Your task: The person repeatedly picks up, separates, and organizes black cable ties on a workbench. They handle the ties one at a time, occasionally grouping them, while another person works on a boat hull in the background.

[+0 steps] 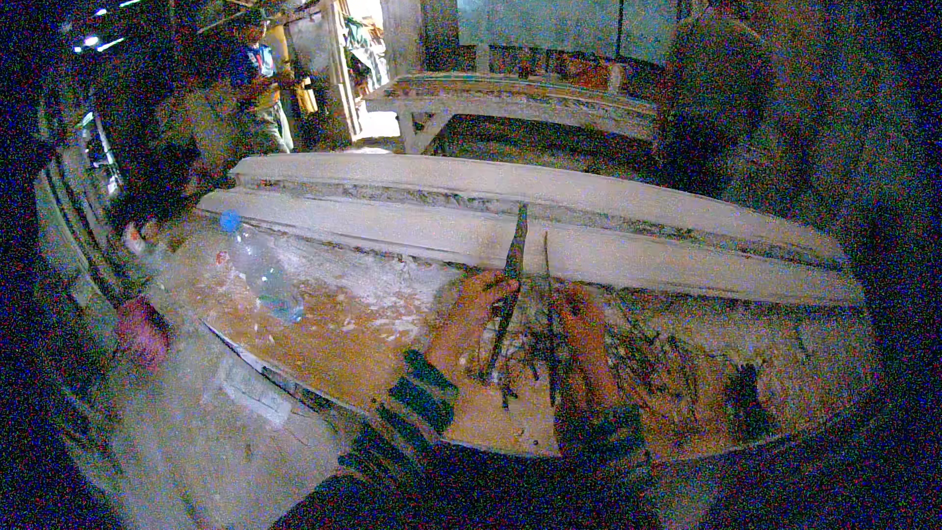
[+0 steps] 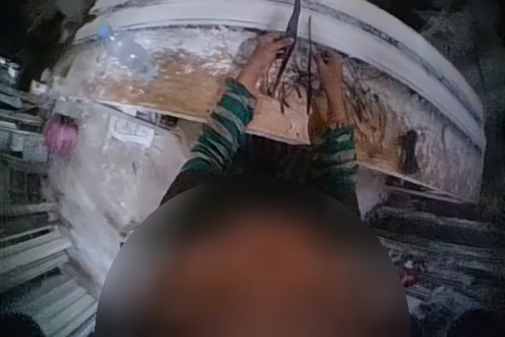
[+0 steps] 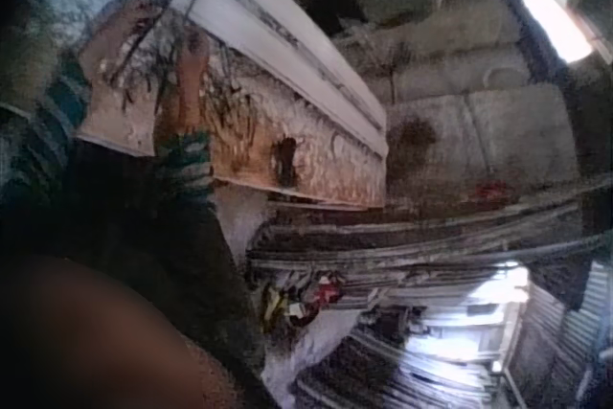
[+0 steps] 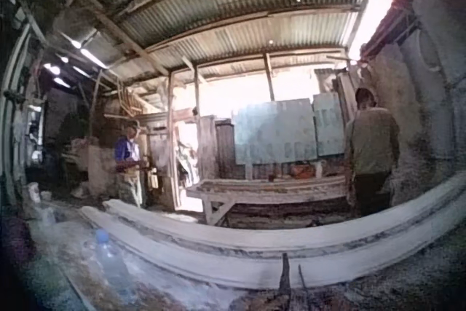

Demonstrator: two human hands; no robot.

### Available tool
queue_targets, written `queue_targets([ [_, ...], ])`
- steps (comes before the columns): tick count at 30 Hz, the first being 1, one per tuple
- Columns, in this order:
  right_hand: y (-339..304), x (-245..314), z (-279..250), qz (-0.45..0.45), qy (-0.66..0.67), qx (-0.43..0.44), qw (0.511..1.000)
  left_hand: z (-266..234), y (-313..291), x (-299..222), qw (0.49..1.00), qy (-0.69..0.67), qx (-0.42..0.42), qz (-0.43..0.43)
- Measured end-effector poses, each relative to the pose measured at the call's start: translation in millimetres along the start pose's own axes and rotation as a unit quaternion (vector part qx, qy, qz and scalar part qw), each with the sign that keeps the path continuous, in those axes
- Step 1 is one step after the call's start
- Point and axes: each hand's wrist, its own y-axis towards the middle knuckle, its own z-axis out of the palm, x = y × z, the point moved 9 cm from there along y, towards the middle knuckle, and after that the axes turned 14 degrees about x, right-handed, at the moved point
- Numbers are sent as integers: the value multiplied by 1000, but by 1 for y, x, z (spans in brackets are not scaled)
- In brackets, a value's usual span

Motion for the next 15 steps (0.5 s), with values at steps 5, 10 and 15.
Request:
queue_targets([
  [5, -5, 4, 20, 76, 70, 88, 991, 5, 7, 7, 980, 200, -1, -3],
  [10, -6, 9, 23, 88, 70, 88, 990, 13, 13, 7, 965, 252, 29, 61],
  [15, -7, 13, 22, 62, 186, 88, 977, 18, 14, 22, 983, 168, 72, 26],
])
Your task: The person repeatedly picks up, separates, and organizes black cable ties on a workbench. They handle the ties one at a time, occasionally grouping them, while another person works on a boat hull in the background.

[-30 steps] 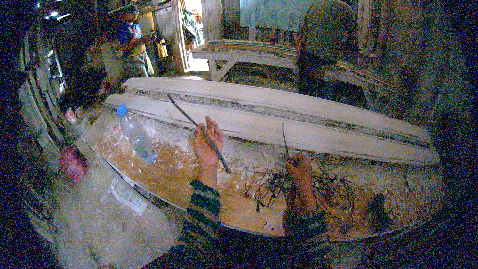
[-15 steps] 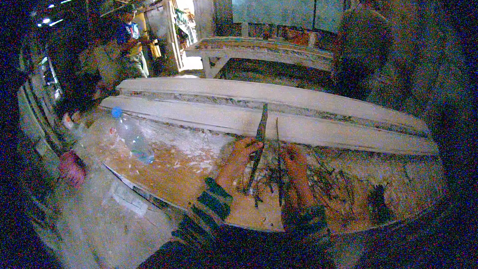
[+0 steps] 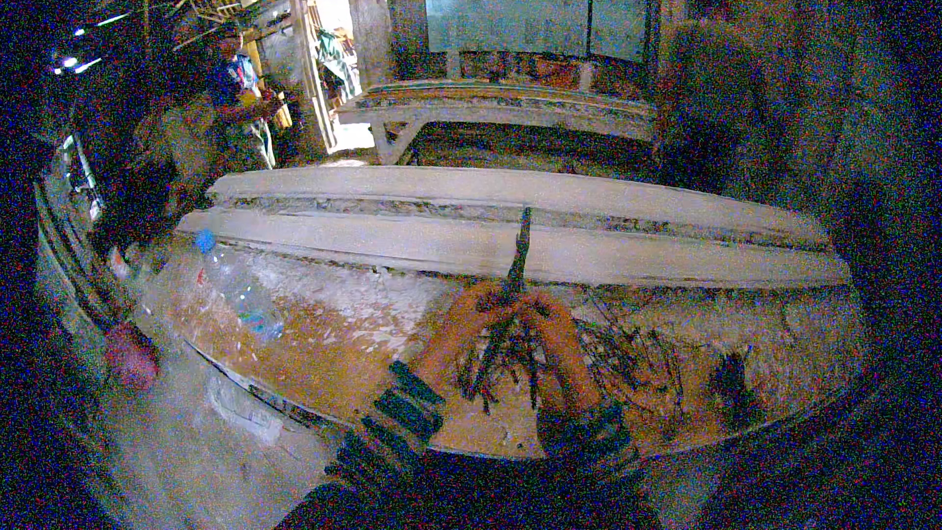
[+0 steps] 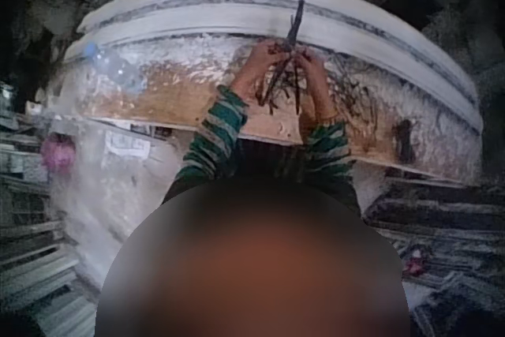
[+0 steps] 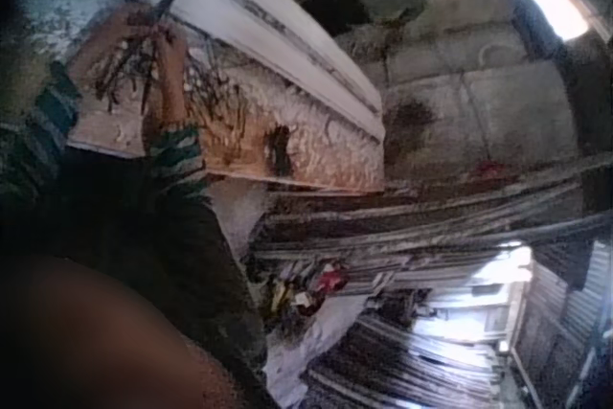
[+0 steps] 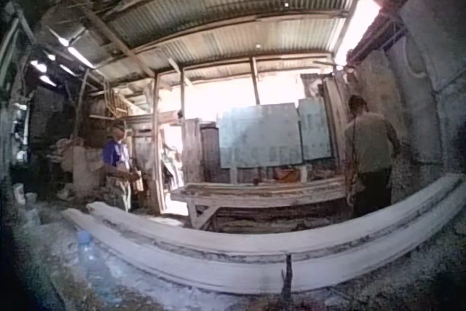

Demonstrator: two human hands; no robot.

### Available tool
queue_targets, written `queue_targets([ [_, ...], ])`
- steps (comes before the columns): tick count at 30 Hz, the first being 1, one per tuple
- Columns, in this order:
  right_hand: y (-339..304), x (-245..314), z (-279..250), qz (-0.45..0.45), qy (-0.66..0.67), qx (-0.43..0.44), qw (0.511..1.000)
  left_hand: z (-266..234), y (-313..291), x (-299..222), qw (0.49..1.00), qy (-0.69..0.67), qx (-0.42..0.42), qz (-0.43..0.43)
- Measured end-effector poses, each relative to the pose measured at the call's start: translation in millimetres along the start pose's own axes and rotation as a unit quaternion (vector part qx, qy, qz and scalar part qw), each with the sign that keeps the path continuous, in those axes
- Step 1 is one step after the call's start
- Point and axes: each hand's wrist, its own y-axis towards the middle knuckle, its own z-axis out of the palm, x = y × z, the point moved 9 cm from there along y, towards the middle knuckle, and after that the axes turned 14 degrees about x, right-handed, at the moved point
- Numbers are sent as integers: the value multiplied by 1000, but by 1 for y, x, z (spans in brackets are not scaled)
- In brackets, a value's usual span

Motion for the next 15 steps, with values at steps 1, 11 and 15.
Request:
queue_targets([
  [1, 0, 1, -1, -1, 0, -3, 1000, 3, 0, 2, 1000, -10, 11, -8],
  [11, 1, -6, -13, -5, -94, -40, 995, 4, -4, -16, 998, 56, -18, -21],
  [15, 1, -12, -22, 40, -214, -83, 972, 0, -12, -21, 986, 138, -73, -52],
])
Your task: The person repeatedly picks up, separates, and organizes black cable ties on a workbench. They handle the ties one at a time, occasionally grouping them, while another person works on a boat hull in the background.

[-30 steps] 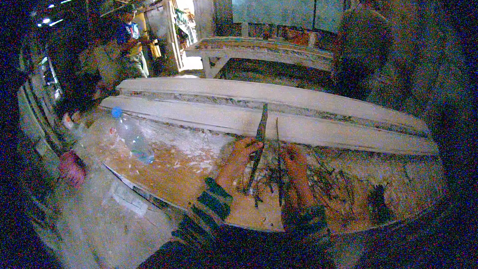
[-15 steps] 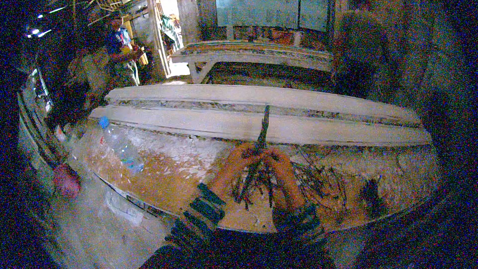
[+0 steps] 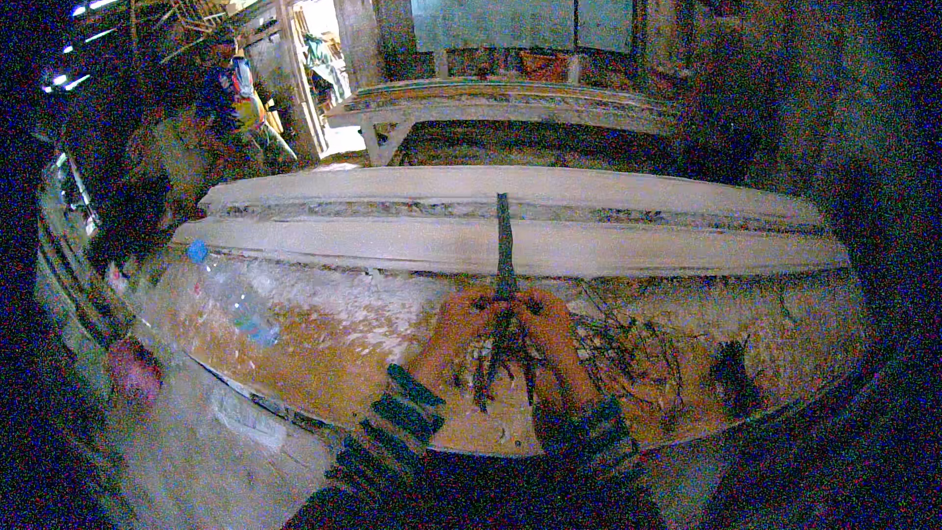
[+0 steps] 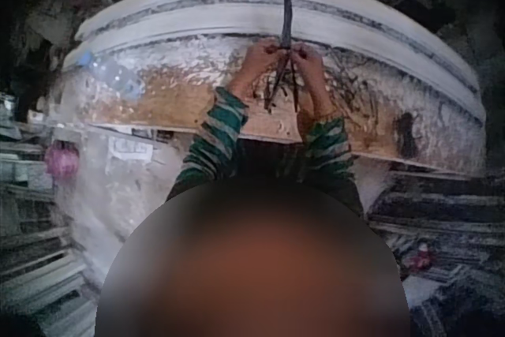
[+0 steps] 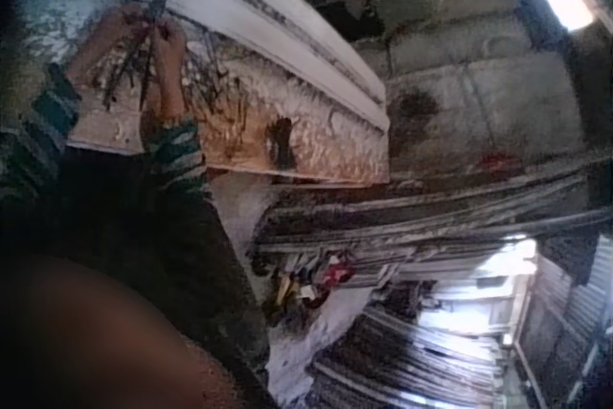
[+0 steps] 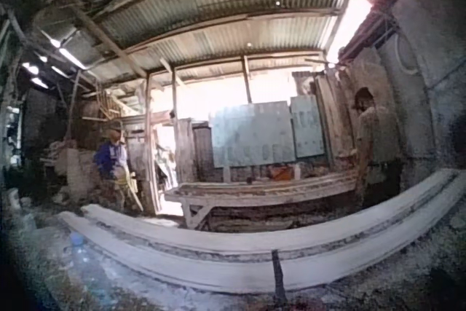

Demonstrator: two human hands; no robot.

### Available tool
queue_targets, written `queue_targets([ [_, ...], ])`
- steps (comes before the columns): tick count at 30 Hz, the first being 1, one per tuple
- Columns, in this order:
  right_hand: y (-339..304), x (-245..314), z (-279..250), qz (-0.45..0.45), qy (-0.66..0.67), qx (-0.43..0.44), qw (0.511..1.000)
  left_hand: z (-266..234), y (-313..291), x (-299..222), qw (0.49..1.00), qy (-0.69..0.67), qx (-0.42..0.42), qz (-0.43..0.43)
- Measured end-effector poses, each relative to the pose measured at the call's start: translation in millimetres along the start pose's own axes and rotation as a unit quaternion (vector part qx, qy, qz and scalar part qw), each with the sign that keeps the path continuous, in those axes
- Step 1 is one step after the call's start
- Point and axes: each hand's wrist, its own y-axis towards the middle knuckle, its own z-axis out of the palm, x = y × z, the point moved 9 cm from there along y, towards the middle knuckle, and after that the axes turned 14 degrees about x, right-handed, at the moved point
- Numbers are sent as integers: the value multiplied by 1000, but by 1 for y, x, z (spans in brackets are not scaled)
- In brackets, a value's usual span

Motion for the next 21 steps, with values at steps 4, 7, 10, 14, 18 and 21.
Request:
queue_targets([
  [4, -5, 17, 0, -73, -22, -5, 997, -5, -2, -16, 993, 71, -44, 79],
  [7, -9, 29, 0, -92, -65, -18, 993, -3, 0, -14, 991, 101, -37, 80],
  [10, -13, 35, 1, -100, -61, -31, 993, 0, 2, -12, 985, 155, -16, 75],
  [14, -14, 42, 1, -110, -68, -23, 991, 2, 3, -9, 987, 141, -13, 77],
  [18, -13, 40, 1, -87, -40, -19, 995, 9, 8, -7, 988, 109, 31, 105],
  [21, -15, 43, -1, -96, -77, -34, 992, 10, 10, 6, 992, 97, 45, 70],
])
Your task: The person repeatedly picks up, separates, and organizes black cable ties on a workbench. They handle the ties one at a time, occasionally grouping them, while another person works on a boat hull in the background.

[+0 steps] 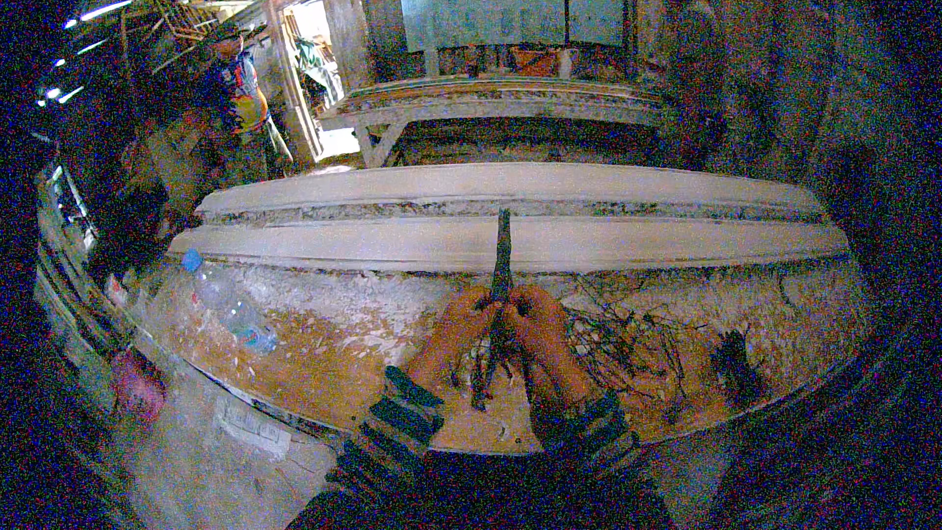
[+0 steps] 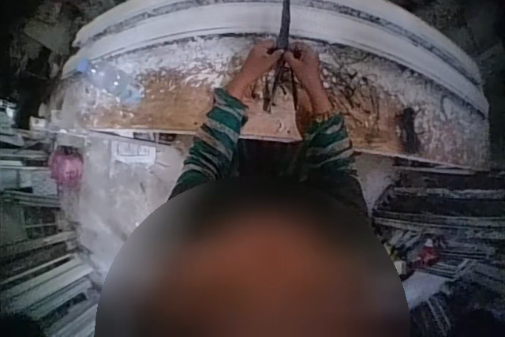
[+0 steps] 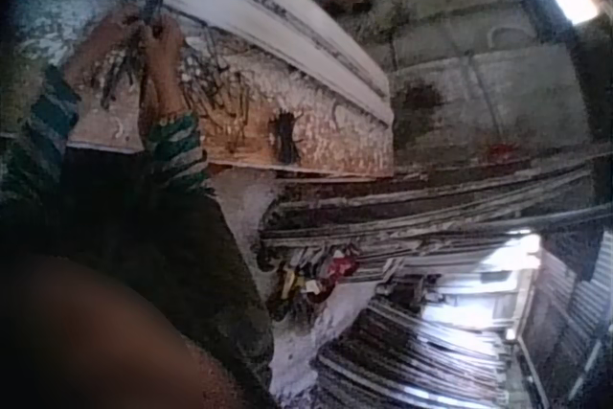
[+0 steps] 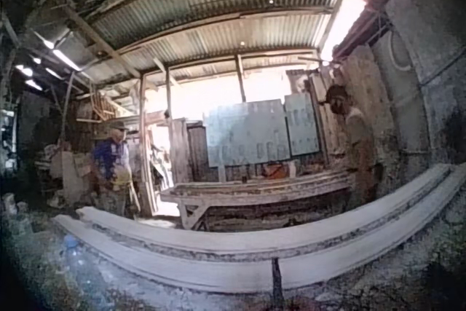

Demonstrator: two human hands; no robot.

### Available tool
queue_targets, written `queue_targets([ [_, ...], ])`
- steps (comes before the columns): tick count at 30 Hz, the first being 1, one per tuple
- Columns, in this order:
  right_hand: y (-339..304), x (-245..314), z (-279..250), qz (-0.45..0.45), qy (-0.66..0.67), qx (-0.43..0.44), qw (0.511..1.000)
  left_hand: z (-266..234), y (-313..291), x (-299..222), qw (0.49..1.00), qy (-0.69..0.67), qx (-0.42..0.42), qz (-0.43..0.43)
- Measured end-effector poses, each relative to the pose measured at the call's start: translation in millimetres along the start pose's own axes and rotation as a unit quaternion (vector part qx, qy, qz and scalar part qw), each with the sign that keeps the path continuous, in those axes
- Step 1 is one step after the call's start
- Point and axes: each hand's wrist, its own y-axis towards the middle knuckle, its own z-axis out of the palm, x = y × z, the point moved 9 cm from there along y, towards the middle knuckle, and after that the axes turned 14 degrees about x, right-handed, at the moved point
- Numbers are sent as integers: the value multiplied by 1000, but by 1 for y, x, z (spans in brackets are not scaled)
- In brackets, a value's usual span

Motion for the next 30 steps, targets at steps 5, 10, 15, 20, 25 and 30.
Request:
queue_targets([
  [5, 2, -6, 1, -2, 11, -9, 1000, 3, 0, 5, 998, -58, 3, 2],
  [10, 5, -16, 3, 4, -1, 31, 1000, 9, -15, 29, 893, -429, -13, -138],
  [15, 7, -27, 7, 48, -12, 56, 997, -44, -14, 12, 870, -486, -89, 12],
  [20, 6, -33, 8, 81, -30, 86, 993, -89, -29, 8, 765, -605, -163, 148],
  [25, 6, -33, 1, 71, -77, 55, 993, -131, -54, -1, 691, -642, -190, 272],
  [30, 5, -43, -3, 125, -105, 56, 985, -151, -67, 1, 600, -696, -176, 354],
])
